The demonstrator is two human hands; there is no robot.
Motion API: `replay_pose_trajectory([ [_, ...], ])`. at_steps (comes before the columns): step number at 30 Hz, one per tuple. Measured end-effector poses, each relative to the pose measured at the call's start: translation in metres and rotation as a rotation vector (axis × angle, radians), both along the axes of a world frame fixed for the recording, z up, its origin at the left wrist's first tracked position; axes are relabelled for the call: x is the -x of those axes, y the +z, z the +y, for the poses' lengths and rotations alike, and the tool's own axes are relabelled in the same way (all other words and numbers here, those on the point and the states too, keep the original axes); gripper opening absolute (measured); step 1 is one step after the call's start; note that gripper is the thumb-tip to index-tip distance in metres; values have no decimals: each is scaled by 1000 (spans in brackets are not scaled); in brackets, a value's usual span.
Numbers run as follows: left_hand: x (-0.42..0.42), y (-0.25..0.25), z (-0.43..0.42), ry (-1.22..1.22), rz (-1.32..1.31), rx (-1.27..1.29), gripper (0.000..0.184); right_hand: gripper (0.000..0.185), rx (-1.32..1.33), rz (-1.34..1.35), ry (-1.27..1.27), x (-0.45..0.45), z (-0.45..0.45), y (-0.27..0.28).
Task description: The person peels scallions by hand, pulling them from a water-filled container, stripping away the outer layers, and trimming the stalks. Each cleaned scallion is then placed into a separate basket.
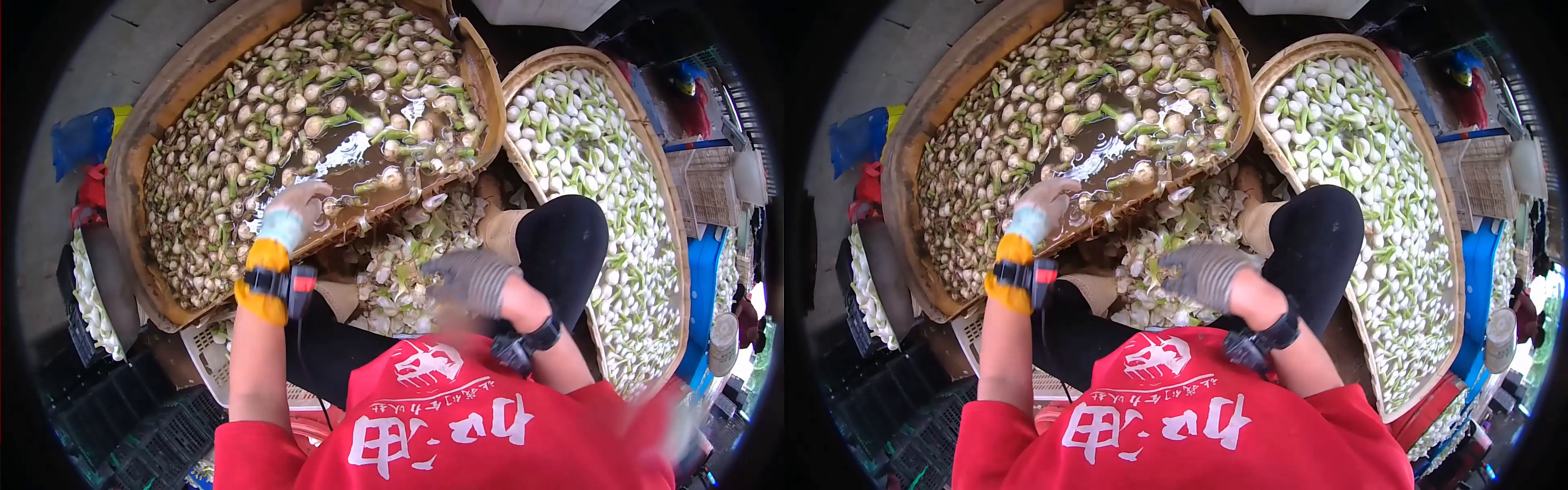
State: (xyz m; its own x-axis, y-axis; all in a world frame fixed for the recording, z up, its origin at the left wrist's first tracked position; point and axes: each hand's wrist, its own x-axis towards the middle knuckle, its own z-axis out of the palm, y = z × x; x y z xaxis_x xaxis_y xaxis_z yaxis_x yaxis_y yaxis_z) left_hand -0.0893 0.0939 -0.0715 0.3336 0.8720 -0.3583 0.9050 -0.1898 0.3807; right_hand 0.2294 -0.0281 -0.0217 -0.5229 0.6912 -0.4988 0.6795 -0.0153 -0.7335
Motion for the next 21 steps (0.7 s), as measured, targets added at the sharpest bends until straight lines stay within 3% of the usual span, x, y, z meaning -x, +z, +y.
replay_pose_trajectory([
  [2,-6,-36,27,-34,90,242,53,44,-176,142,208,13,-25,-50],
  [3,-9,-54,37,-89,137,328,65,46,-57,166,173,19,-24,-39],
  [6,-13,-128,50,-245,135,610,67,48,18,-92,278,24,-7,3],
  [7,-17,-123,51,-315,90,593,55,46,-15,-171,251,23,-4,6],
  [8,-14,-133,53,-328,85,595,55,46,-9,-179,240,18,-6,0],
  [10,2,-147,51,204,-694,997,35,40,-337,16,60,10,-12,-18],
  [11,-13,-92,35,341,-1052,1071,22,30,-484,98,-37,10,-8,-14],
  [12,-28,-42,26,548,-1143,1061,25,30,-486,109,-32,14,-7,-16],
  [14,-42,14,-4,700,-1392,983,51,23,-672,212,-325,24,-5,-22],
  [15,-47,31,-22,731,-1494,967,57,22,-894,246,-236,25,1,-23],
  [18,-69,61,-78,861,-1766,911,67,22,-775,168,-342,42,9,21],
  [21,-92,71,-120,1011,-1906,859,62,24,-841,197,-289,48,8,32],
])
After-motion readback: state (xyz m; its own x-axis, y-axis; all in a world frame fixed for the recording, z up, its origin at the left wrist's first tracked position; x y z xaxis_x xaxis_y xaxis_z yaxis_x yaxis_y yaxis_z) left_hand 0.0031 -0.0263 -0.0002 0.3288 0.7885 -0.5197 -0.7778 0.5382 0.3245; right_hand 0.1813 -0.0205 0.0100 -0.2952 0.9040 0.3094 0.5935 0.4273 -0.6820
